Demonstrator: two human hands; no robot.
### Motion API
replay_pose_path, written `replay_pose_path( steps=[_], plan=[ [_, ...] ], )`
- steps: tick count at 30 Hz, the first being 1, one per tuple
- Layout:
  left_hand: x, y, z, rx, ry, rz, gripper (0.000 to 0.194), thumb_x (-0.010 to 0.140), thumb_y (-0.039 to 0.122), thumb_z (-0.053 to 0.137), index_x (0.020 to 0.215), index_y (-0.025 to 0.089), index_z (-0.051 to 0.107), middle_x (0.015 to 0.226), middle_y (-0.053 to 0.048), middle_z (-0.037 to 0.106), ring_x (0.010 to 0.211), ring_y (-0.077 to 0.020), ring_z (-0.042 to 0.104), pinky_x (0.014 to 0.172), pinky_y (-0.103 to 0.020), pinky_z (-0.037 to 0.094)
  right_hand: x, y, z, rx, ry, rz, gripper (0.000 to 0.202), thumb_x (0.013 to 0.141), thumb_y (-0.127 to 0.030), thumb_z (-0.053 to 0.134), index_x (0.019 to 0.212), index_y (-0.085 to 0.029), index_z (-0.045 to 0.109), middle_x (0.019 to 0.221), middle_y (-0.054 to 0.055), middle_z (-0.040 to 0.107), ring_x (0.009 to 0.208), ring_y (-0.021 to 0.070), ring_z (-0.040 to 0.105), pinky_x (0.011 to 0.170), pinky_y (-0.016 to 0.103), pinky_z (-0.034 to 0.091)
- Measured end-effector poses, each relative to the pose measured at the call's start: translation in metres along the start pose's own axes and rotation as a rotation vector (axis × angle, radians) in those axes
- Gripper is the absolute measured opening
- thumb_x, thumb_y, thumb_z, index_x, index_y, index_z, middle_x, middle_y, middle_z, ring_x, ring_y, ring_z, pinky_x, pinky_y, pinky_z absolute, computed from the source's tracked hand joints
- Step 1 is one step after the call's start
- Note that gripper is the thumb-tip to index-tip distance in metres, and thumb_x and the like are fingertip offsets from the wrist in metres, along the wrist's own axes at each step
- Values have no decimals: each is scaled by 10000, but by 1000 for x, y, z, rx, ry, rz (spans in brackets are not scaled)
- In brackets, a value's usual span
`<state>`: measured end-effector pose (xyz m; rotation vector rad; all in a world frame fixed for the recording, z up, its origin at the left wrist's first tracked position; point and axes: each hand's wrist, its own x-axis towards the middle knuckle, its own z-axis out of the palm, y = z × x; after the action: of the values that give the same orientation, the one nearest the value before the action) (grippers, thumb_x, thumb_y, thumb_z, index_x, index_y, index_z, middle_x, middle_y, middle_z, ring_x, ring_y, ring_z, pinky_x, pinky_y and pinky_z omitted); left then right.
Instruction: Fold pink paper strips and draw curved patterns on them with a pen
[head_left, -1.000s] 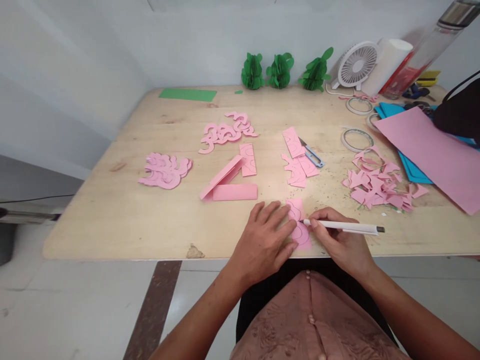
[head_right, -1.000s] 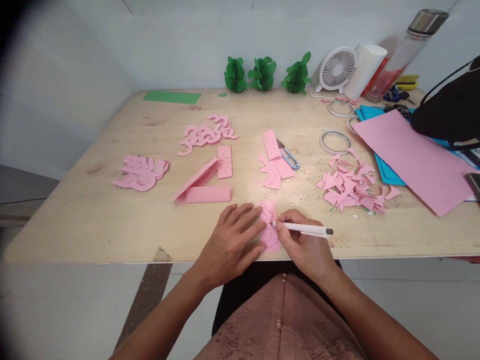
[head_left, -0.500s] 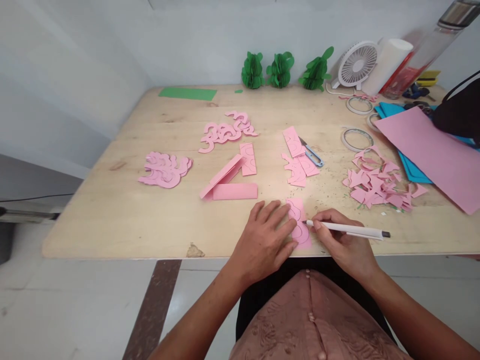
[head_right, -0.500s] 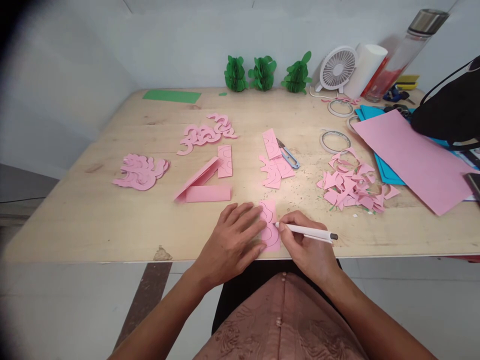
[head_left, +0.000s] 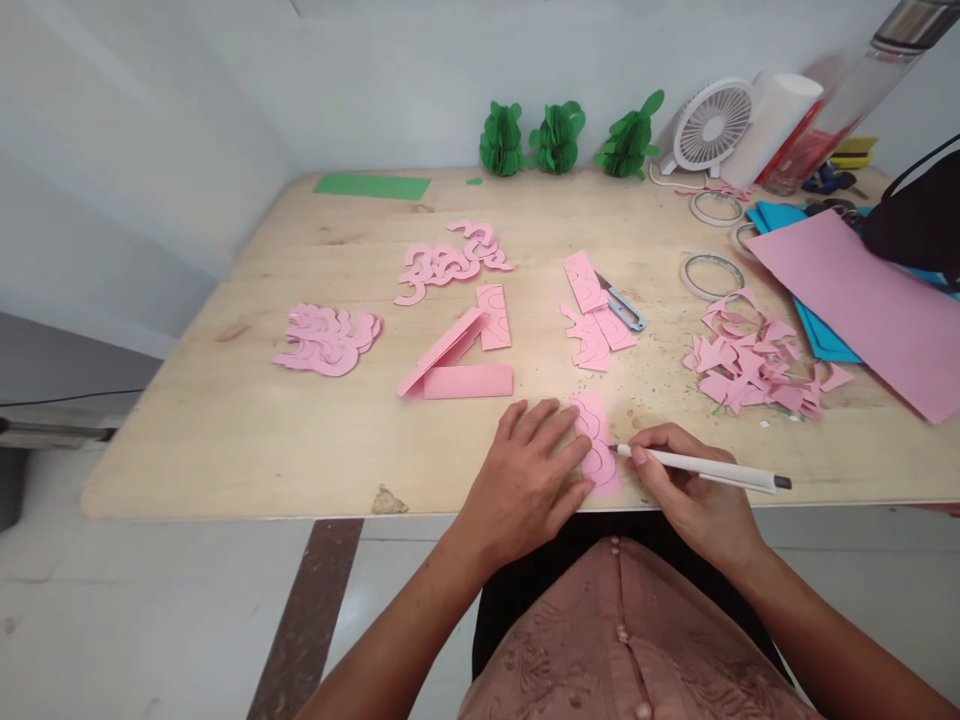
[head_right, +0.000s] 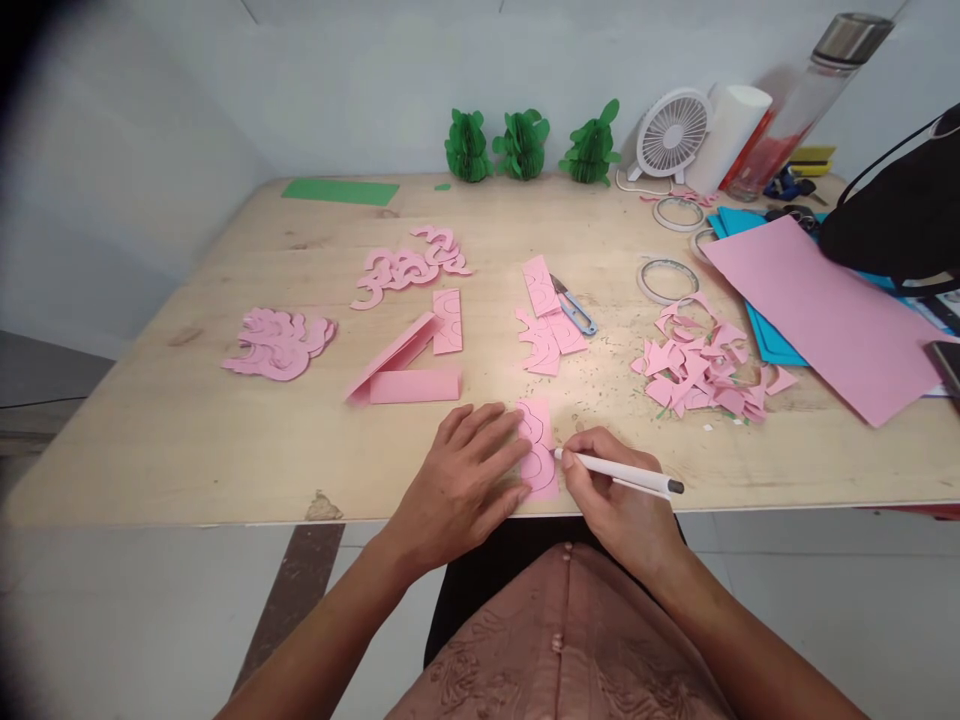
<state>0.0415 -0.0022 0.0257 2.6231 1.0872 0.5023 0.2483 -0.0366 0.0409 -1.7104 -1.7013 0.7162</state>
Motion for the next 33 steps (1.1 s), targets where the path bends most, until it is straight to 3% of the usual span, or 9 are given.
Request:
replay_pose_path(
  steps=[33],
  plan=[
    [0, 0, 1, 4, -12, 7, 250, 947, 338, 481, 1129, 210, 595, 1376, -82, 549, 1340, -302, 402, 1110, -503, 294, -11, 4, -1, -29, 27, 16, 227, 913, -393, 526, 827, -220, 647, 711, -1, 687, 594, 136, 586, 533, 235, 439]
  ],
)
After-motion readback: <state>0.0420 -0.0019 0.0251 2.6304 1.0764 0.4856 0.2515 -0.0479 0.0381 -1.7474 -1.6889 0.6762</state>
